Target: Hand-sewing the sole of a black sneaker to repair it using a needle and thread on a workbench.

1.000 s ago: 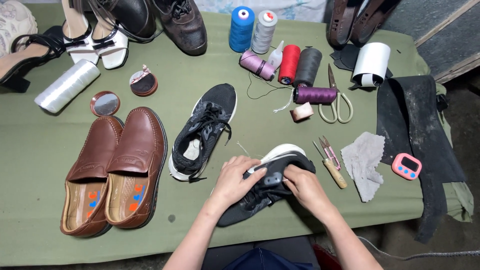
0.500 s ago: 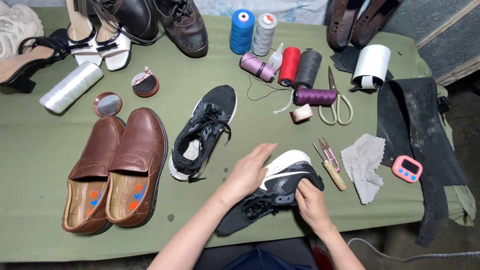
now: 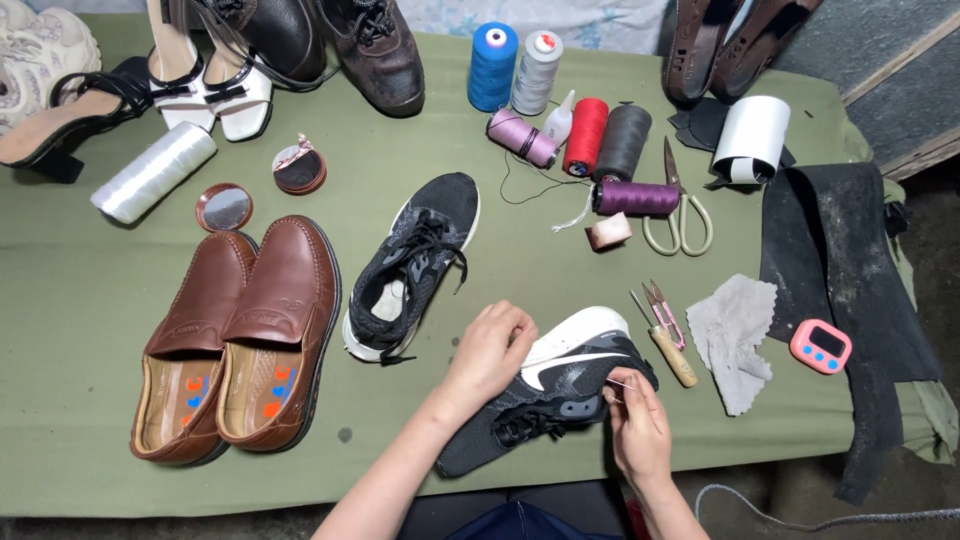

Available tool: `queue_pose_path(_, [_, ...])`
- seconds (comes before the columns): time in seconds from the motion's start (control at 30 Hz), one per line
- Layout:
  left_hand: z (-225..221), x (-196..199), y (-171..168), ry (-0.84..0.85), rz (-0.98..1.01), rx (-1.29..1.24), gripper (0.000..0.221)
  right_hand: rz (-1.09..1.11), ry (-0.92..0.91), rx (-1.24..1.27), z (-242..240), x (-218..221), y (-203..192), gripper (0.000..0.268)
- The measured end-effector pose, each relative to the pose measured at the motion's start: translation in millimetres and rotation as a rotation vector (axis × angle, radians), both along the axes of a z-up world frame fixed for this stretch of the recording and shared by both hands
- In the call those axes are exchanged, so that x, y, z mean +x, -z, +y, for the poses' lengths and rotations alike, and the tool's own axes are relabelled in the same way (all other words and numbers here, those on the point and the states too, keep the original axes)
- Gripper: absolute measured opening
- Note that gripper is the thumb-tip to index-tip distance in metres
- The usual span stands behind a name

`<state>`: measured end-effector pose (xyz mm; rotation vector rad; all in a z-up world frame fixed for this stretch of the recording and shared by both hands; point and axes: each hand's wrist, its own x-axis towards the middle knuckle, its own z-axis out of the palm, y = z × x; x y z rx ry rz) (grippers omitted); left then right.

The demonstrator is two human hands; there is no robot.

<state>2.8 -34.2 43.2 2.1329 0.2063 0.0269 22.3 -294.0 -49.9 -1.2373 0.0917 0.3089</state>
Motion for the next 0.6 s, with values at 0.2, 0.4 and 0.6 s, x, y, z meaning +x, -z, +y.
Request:
queue_pose_path(0.2, [-17.3,-5.7,-35.8,-0.076,0.142,-0.586,0.027,-0.019,0.107,0.376,23.0,3.3,-11.9,0.034])
queue_pose_path(0.4, [-14.9,1.1,-11.1,-0.118,0.129,-0.672,0.015,0.061,-0.071,0.531,25.1,13.8,-31.0,0.036])
queue_pose_path(0.6, [-16.0,4.1,6.2,-0.154,0.043,-0.58,0.017,-0.126,-0.082,0.218,28.7,19.0,-10.5,0.034])
